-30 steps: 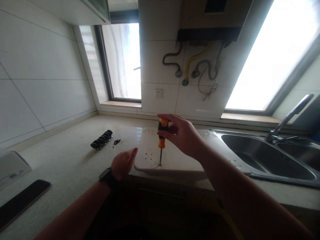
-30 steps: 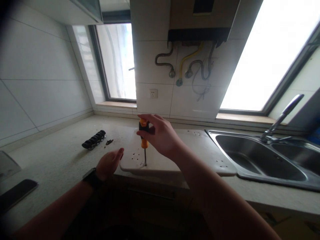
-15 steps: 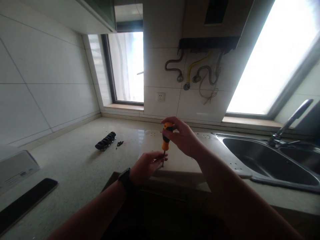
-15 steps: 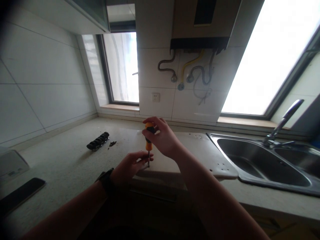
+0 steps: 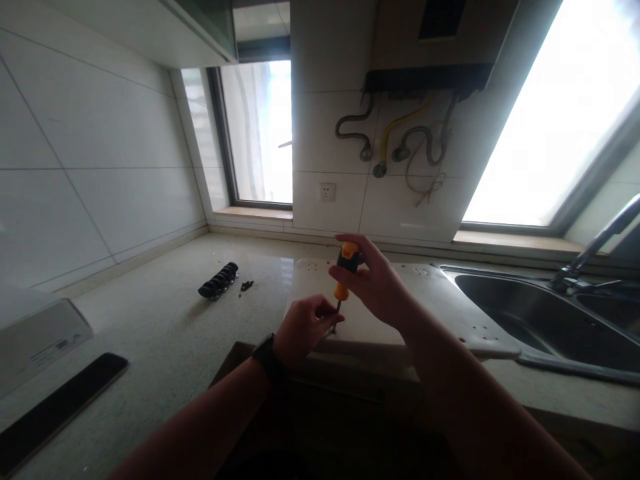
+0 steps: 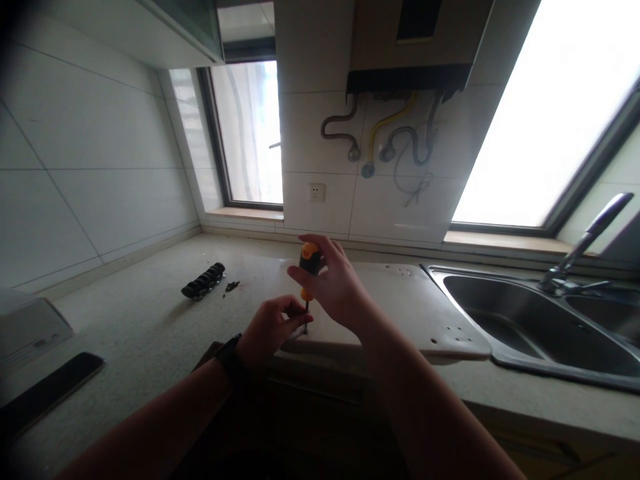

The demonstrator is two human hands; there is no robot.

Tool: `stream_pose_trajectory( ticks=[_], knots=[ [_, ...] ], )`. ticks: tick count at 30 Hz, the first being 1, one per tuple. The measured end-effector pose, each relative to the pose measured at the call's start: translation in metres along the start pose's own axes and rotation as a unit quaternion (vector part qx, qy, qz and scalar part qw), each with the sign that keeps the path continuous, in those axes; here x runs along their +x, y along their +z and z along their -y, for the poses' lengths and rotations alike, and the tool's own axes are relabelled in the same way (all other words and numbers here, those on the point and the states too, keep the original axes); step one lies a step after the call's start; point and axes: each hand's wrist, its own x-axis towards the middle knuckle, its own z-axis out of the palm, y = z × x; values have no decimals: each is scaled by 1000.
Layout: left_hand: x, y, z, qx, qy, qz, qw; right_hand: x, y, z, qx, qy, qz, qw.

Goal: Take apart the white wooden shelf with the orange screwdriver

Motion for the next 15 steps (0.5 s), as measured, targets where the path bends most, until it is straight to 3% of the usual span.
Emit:
stream_pose_trajectory(
  ticks=[2,7,15],
  knots=[
    [0,0,-1,2,3,-8,1000,-1,0,-1,-13,-4,-6,1000],
    [1,-2,-1,10,9,-17,1000,1,-1,-6,69,13,-21,997],
    [3,-12,0,-31,10,114,993,-1,-3,-8,131,-15,16,991]
  ],
)
